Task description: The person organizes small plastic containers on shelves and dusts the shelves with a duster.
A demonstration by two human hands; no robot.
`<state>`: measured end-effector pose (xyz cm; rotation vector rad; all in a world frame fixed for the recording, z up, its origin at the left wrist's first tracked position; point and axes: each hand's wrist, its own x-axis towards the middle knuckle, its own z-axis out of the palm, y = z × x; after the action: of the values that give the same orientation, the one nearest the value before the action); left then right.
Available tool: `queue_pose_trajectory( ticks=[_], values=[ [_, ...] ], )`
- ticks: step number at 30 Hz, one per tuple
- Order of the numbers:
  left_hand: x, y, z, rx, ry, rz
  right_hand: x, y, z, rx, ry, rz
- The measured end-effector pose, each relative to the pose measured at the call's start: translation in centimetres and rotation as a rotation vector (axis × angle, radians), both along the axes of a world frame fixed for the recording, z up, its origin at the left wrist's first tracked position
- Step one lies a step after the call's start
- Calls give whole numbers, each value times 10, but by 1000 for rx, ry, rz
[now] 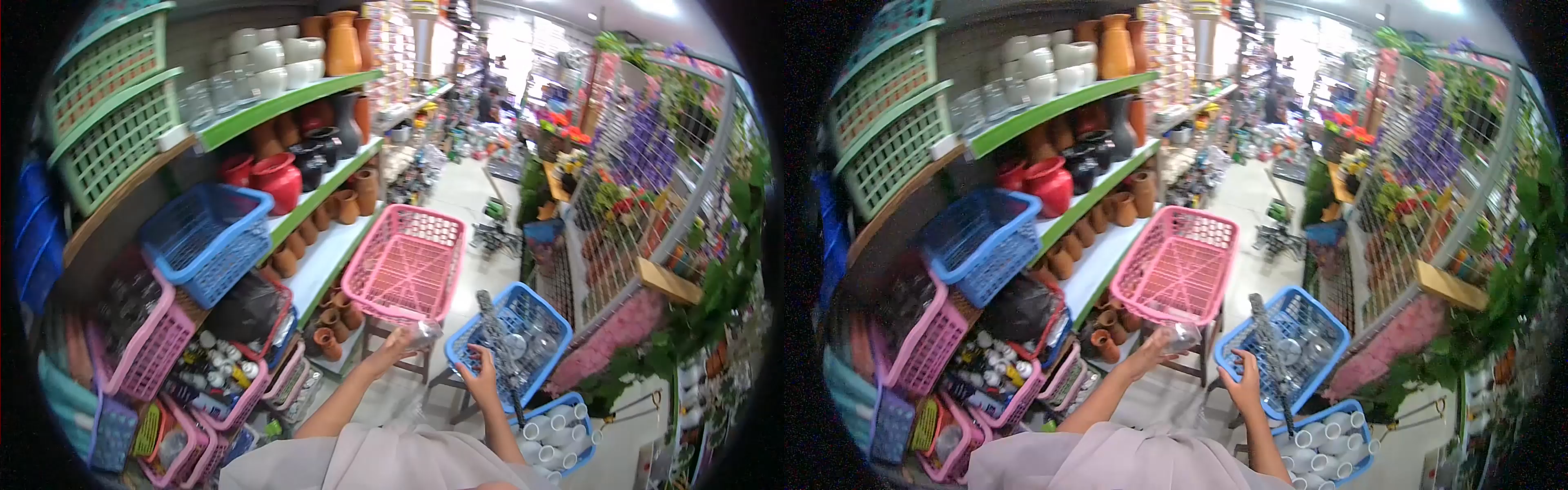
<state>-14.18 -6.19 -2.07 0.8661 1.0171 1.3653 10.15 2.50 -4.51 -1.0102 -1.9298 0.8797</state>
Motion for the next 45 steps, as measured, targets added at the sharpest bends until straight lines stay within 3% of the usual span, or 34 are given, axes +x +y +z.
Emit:
queue_pose_trajectory(
  ticks=[3, 6, 9, 13, 16, 17, 19, 22, 23, 25, 27, 31, 33, 35, 37, 38, 42, 45],
  values=[
    [-19, -49, 20, -29, 107, 65, -56, -39, 67, -18, 151, 336],
    [-45, -102, 12, -3, 172, 153, -100, -76, 102, -53, 142, 621],
    [-66, -163, 20, -20, 233, 233, -139, -111, 102, -140, 181, 797],
    [-87, -241, 40, -54, 371, 324, -183, -164, 103, -180, 234, 903],
    [-95, -296, 62, 31, 351, 444, -216, -197, 99, -296, 304, 976],
    [-110, -311, 51, 97, 467, 478, -227, -206, 99, -354, 352, 1000],
    [-106, -346, 89, 187, 453, 650, -246, -223, 116, -493, 362, 1044],
    [-110, -387, 155, 259, 818, 1060, -288, -237, 137, -285, 512, 1078],
    [-113, -402, 178, 245, 1042, 1177, -300, -242, 158, -203, 532, 1093],
    [-134, -423, 207, 220, 1448, 1317, -329, -257, 195, -216, 633, 1077],
    [-152, -439, 238, 161, 1679, 1357, -370, -257, 219, -40, 639, 1093],
    [-208, -452, 229, -35, 1743, 1339, -430, -272, 270, 77, 532, 1118],
    [-220, -455, 220, -192, 1511, 1230, -454, -275, 284, 242, 310, 1275],
    [-222, -457, 217, -157, 1481, 1228, -469, -280, 293, 144, 198, 1346],
    [-225, -459, 216, -203, 1346, 1193, -490, -279, 296, 398, 42, 1539],
    [-227, -460, 216, -193, 1326, 1186, -495, -279, 299, 451, -88, 1502],
    [-228, -460, 217, -265, 1285, 1171, -513, -287, 307, 282, -275, 1720],
    [-231, -459, 215, -304, 1239, 1159, -511, -290, 323, 159, -483, 1692]
  ],
)
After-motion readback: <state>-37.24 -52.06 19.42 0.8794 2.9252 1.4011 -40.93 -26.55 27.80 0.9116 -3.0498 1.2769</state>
